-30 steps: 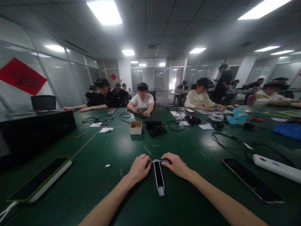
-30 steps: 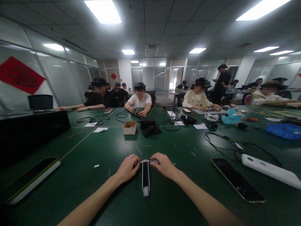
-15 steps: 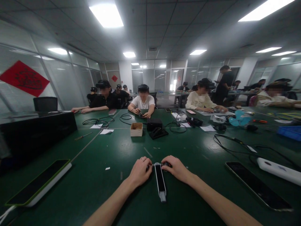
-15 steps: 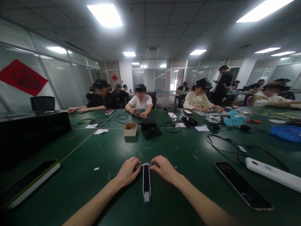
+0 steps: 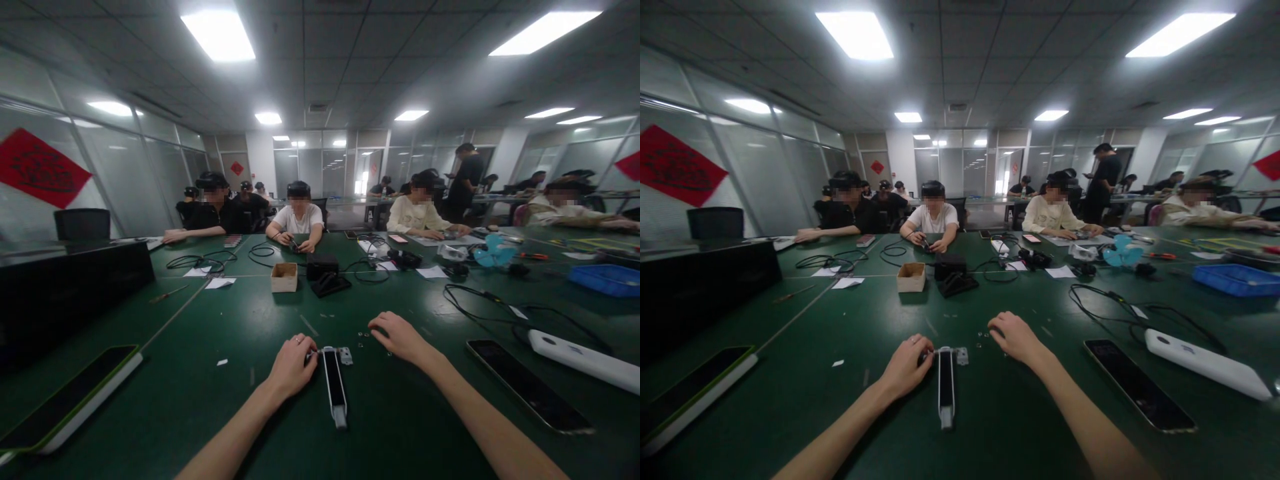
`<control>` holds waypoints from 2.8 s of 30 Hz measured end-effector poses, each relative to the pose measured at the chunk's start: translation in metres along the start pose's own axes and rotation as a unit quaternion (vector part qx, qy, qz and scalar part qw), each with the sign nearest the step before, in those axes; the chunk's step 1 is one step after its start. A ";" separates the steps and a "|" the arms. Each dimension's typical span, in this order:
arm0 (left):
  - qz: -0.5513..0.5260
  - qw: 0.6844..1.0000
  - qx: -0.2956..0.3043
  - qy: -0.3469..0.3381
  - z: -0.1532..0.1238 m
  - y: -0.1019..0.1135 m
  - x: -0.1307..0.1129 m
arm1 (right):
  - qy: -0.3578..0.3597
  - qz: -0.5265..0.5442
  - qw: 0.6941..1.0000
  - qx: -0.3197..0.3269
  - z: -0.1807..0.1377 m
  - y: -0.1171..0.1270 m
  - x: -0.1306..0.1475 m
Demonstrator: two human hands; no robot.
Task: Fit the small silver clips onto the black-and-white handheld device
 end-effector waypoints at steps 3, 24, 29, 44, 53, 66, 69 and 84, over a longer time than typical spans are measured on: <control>0.001 1.000 -0.001 -0.001 0.000 0.001 -0.001 | -0.026 0.012 0.999 0.044 0.002 -0.012 0.004; 0.007 1.000 -0.008 -0.007 -0.002 0.002 -0.003 | 0.060 0.173 0.983 0.023 0.019 -0.030 0.075; 0.005 1.000 -0.007 -0.010 -0.001 0.001 -0.003 | 0.063 0.196 0.978 -0.008 0.018 -0.029 0.076; 0.011 1.000 -0.003 -0.006 -0.002 0.002 -0.003 | 0.039 0.231 0.972 -0.032 0.018 -0.030 0.072; 0.008 1.000 0.000 -0.007 -0.002 0.002 -0.004 | 0.039 0.218 0.974 -0.046 0.018 -0.027 0.072; 0.005 1.000 0.004 -0.004 -0.003 0.001 -0.003 | 0.023 0.224 0.973 -0.056 0.018 -0.028 0.074; 0.000 1.000 0.005 -0.003 -0.003 0.001 -0.003 | 0.024 0.224 0.973 -0.055 0.018 -0.029 0.074; -0.003 1.000 -0.004 -0.014 -0.002 0.000 -0.002 | 0.029 0.212 0.975 -0.056 0.019 -0.029 0.074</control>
Point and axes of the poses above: each hand's wrist, its own z-axis towards the middle knuckle, its own y-axis out of the back of the hand, x = y × z, the point moved 9 cm from there along z, towards the middle knuckle, and after that the axes turned 15 degrees about y, right-handed, at the moved point
